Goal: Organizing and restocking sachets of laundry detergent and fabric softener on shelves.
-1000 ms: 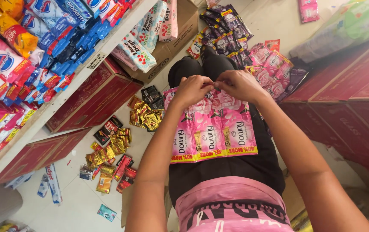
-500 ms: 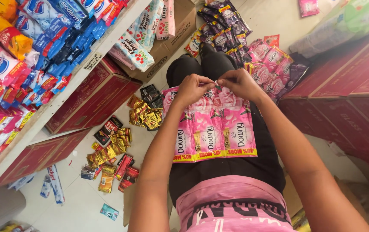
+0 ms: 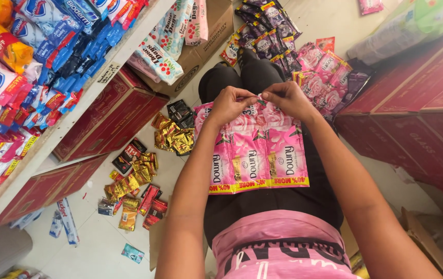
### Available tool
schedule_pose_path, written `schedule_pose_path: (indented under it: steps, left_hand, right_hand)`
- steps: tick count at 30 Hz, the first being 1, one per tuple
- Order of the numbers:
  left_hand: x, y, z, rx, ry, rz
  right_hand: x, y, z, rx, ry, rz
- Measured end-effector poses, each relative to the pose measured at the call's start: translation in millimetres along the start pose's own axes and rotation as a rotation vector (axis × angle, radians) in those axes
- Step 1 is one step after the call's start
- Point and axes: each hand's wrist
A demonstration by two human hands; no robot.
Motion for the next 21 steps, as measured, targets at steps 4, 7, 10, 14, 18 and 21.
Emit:
schedule_pose_path:
  steps: [4, 7, 10, 14, 18, 21]
  left_hand:
    - [14.4, 4.3, -3.3, 0.01, -0.019, 0.044]
    - [38.4, 9.0, -8.7, 0.077, 0.005, 0.34]
    - [31.3, 3.7, -5.8, 0.069, 0.065, 0.317]
    - [17.9, -1.5, -2.9, 0.062, 0.046, 0.154]
    - [16.5, -4.2, -0.5, 0.048, 0.05, 0.125]
    - [24.7, -3.0, -2.1, 0.053, 0.048, 0.141]
  right_hand:
    - [-3.6, 0.0, 0.0, -0.003, 0.041, -0.025]
    - [-13.1, -2.4, -0.9, -0.018, 0.017, -0.093]
    - [-12.8, -6.5, 2.2, -0.024, 0.048, -0.141]
    - [-6.9, -14.0, 12.1, -0.17, -0.063, -0.146]
    - [-13.2, -26.6, 36.6, -0.374, 0.024, -0.282]
    - [-28.2, -35.7, 67.1, -0.457, 0.216, -0.36]
Point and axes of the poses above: each hand's wrist, its own z-axis away from the middle knuckle, its own y-axis out of the palm, x = y × z, and after that the axes turned 9 degrees about -x, right-handed
